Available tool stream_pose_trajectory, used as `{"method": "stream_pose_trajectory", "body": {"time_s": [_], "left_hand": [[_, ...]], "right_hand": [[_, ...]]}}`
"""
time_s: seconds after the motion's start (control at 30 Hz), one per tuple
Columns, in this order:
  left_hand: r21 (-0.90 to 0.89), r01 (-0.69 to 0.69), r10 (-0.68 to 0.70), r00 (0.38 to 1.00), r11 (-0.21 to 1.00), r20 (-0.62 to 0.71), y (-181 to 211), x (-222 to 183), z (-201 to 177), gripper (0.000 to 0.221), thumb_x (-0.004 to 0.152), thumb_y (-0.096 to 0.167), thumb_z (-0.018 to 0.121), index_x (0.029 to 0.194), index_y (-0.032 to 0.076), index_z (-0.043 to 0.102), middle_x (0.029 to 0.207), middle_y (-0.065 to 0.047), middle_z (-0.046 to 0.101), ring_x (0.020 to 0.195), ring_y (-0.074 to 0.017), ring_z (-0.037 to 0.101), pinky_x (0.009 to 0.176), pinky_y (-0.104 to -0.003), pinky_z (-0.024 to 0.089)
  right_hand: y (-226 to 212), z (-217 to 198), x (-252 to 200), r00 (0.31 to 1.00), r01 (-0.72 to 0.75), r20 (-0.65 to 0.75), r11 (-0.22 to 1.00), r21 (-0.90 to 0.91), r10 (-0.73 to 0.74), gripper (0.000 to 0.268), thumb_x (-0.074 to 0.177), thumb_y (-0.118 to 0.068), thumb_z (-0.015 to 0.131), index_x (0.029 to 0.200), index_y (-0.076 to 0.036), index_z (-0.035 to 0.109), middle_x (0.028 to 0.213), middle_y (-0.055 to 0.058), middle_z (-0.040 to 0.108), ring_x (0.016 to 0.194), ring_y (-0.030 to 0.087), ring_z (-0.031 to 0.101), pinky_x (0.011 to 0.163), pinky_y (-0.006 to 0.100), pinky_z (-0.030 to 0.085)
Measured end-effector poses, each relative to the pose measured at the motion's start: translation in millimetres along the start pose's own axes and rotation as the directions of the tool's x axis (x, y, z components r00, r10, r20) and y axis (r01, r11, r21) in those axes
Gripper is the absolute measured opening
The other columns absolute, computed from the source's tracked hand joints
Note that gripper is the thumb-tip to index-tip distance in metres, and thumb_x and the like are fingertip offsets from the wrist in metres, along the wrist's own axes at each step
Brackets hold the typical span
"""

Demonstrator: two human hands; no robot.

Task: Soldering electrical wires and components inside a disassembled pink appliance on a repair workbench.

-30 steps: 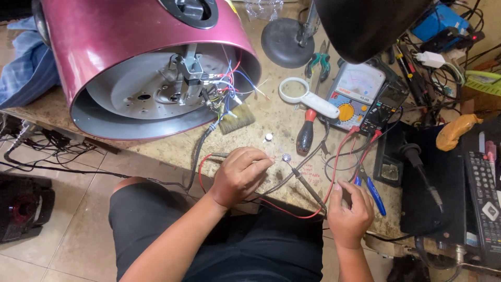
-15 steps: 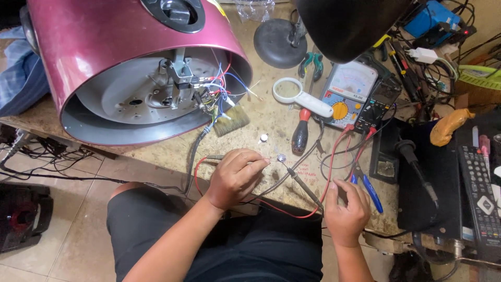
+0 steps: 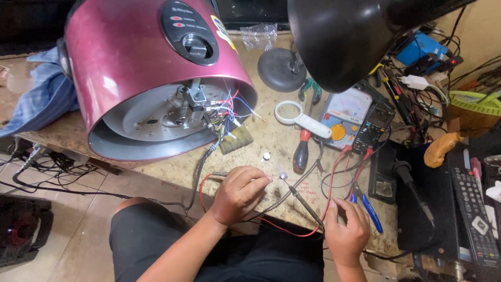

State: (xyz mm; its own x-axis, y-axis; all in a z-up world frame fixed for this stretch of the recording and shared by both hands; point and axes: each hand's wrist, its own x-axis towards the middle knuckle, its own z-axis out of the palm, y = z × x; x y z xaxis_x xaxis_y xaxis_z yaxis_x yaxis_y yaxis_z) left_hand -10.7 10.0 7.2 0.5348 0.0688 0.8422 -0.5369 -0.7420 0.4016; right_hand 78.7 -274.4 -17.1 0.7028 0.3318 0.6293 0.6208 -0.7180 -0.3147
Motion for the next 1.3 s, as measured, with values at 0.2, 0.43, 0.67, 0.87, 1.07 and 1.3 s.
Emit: {"method": "stream_pose_trajectory", "body": {"time_s": [0.2, 0.43, 0.67, 0.87, 1.07, 1.3], "left_hand": [[-0.009, 0.0, 0.0, 1.0, 1.0, -0.014, -0.6, 2.2, 0.0, 0.015, 0.095, -0.004, 0.064, 0.11, -0.001, 0.063, 0.099, -0.017, 0.067, 0.085, -0.0328, 0.065, 0.075, -0.044, 0.056], [-0.028, 0.001, -0.001, 1.0, 1.0, 0.006, -0.2, 0.1, -1.5, 0.018, 0.095, -0.006, 0.063, 0.112, 0.0, 0.062, 0.1, -0.016, 0.065, 0.086, -0.0323, 0.064, 0.075, -0.044, 0.054], [-0.009, 0.004, -0.004, 1.0, 1.0, -0.002, 1.3, 1.6, -1.2, 0.017, 0.096, -0.004, 0.063, 0.113, 0.001, 0.062, 0.1, -0.015, 0.066, 0.087, -0.0326, 0.065, 0.077, -0.044, 0.055], [-0.019, 0.0, 0.0, 1.0, 1.0, -0.002, 1.7, 1.7, -1.7, 0.018, 0.096, -0.003, 0.064, 0.114, 0.001, 0.062, 0.1, -0.016, 0.066, 0.088, -0.0326, 0.065, 0.077, -0.044, 0.055], [-0.001, 0.004, -0.004, 1.0, 1.0, 0.002, 0.4, 0.1, 0.2, 0.02, 0.094, -0.004, 0.067, 0.113, 0.001, 0.063, 0.1, -0.016, 0.068, 0.087, -0.0316, 0.066, 0.076, -0.043, 0.056], [-0.022, -0.001, 0.001, 1.0, 1.0, -0.002, -0.1, 0.8, -0.6, 0.017, 0.096, -0.003, 0.064, 0.113, 0.0, 0.063, 0.1, -0.016, 0.067, 0.088, -0.0332, 0.066, 0.078, -0.045, 0.056]], "right_hand": [[1.4, 3.6, -0.2, 1.0, -0.006, -0.007, 0.999, -0.035, 0.005, 0.007, 0.096, -0.007, 0.075, 0.101, -0.006, 0.08, 0.098, 0.008, 0.078, 0.089, 0.025, 0.072, 0.084, 0.039, 0.057], [0.0, 4.9, -2.4, 0.996, -0.086, 0.012, 0.993, -0.076, 0.087, 0.008, 0.094, -0.007, 0.076, 0.1, -0.006, 0.081, 0.097, 0.007, 0.079, 0.088, 0.024, 0.072, 0.086, 0.04, 0.057], [1.0, 4.4, -2.1, 0.998, -0.058, 0.002, 0.997, -0.05, 0.058, 0.008, 0.095, -0.007, 0.074, 0.099, -0.008, 0.08, 0.096, 0.006, 0.078, 0.085, 0.022, 0.071, 0.085, 0.039, 0.056], [-0.7, 3.8, -2.4, 0.996, -0.084, 0.012, 0.994, -0.068, 0.085, 0.008, 0.094, -0.008, 0.074, 0.099, -0.007, 0.081, 0.097, 0.007, 0.079, 0.088, 0.023, 0.072, 0.086, 0.04, 0.057], [2.2, 5.6, -2.2, 0.997, -0.073, 0.003, 0.996, -0.055, 0.074, 0.008, 0.093, -0.007, 0.075, 0.099, -0.007, 0.081, 0.098, 0.006, 0.079, 0.09, 0.022, 0.073, 0.086, 0.038, 0.057], [5.6, 6.1, -3.0, 0.998, -0.064, 0.015, 0.997, -0.046, 0.065, 0.01, 0.093, -0.006, 0.074, 0.101, -0.007, 0.081, 0.099, 0.008, 0.079, 0.089, 0.024, 0.073, 0.083, 0.039, 0.057]]}}
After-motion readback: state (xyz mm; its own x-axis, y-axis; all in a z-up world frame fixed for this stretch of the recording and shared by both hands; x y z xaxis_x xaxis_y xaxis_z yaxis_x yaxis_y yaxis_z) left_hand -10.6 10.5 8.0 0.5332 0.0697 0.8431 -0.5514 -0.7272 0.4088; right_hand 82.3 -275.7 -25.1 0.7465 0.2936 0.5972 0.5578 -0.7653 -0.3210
